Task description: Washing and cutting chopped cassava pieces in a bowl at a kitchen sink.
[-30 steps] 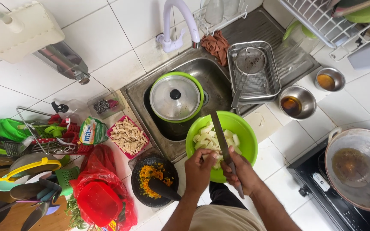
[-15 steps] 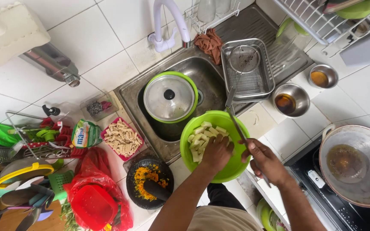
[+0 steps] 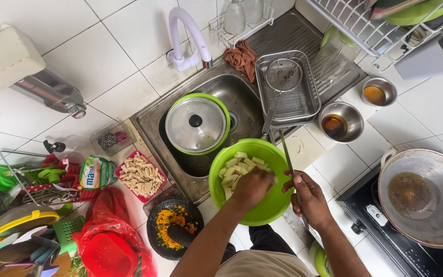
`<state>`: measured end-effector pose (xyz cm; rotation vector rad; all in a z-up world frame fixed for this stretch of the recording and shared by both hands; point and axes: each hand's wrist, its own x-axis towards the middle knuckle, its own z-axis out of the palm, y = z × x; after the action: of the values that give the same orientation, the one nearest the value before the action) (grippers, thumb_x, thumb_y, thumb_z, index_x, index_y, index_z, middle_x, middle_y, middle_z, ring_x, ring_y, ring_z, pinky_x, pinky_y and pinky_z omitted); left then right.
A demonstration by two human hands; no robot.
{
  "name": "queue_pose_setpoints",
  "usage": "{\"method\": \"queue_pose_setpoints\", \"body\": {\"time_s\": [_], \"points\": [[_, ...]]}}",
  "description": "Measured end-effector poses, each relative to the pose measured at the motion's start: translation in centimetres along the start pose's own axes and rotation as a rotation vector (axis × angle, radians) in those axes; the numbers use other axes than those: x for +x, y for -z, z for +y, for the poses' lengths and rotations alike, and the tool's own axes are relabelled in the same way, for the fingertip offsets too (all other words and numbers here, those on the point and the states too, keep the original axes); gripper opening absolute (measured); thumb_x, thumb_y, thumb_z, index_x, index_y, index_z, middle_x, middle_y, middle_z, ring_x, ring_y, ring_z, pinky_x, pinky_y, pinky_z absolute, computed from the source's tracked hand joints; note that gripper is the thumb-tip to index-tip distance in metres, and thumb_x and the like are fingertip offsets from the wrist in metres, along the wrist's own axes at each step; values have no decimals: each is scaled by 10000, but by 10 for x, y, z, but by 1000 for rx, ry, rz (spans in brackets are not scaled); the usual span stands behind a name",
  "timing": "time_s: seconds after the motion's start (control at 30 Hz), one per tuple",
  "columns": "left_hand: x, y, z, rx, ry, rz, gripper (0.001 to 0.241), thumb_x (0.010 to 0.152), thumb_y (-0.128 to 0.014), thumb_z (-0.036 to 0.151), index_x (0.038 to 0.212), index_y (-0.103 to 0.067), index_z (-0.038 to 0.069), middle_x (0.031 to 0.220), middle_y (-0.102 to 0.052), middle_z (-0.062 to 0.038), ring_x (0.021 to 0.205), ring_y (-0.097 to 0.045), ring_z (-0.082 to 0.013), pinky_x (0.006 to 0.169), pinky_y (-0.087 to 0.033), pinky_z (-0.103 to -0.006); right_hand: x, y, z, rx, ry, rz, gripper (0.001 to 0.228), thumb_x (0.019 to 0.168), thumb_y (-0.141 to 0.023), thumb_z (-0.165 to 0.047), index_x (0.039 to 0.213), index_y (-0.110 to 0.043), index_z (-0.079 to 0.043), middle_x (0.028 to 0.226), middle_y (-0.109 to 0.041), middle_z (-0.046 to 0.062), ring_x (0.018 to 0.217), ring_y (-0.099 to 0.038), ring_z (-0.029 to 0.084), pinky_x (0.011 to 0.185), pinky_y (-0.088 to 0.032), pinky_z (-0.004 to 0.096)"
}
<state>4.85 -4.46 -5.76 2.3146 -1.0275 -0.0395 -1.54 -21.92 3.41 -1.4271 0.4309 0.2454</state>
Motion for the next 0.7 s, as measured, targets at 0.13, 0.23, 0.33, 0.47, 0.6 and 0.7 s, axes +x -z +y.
{"method": "queue_pose_setpoints", "body": {"time_s": [0.13,0.23,0.33,0.47,0.6,0.7], "points": [[-8,17,3,-796,703,300,306,908,-761,225,1156,-622,112,1075,-740,-123,915,-775,-280,573,-648,-339,-5,4,14,103,7,-16,522,1008,-488,-412,1293,-612,7,919,-638,181,399,-416,151,327,-334,259],[-15,44,18,-1102,1062,425,236,831,-823,194,1020,-692,140,1040,-773,-82,893,-726,-202,666,-582,-320,-13,-8,21,87,-49,-56,518,992,-495,-418,1276,-620,-3,940,-663,148,429,-461,146,344,-381,278],[-27,39,21,-1202,1012,536,190,823,-823,114,984,-723,113,1032,-751,-64,976,-702,-208,850,-593,-378,-19,-29,31,223,-80,-106,461,1010,-530,-348,1265,-628,23,863,-625,127,402,-446,143,320,-356,263],[-39,61,42,-1115,1007,477,228,842,-826,185,1048,-774,103,971,-796,-62,917,-715,-172,795,-579,-323,-25,-51,31,160,-113,-156,452,1010,-536,-333,1255,-661,27,818,-619,130,371,-409,152,342,-360,280],[-55,57,46,-1201,843,568,199,919,-735,131,1097,-783,56,1039,-791,-84,990,-713,-187,898,-574,-330,-29,-63,36,145,-147,-134,451,988,-569,-303,1329,-641,-18,794,-610,153,364,-390,146,311,-303,265],[-64,55,47,-1223,788,602,199,909,-742,102,1098,-776,51,1107,-796,-92,1053,-733,-197,944,-586,-338,-33,-67,37,133,-154,-147,518,966,-578,-317,1418,-573,-66,784,-620,165,364,-401,147,312,-309,272]]}}
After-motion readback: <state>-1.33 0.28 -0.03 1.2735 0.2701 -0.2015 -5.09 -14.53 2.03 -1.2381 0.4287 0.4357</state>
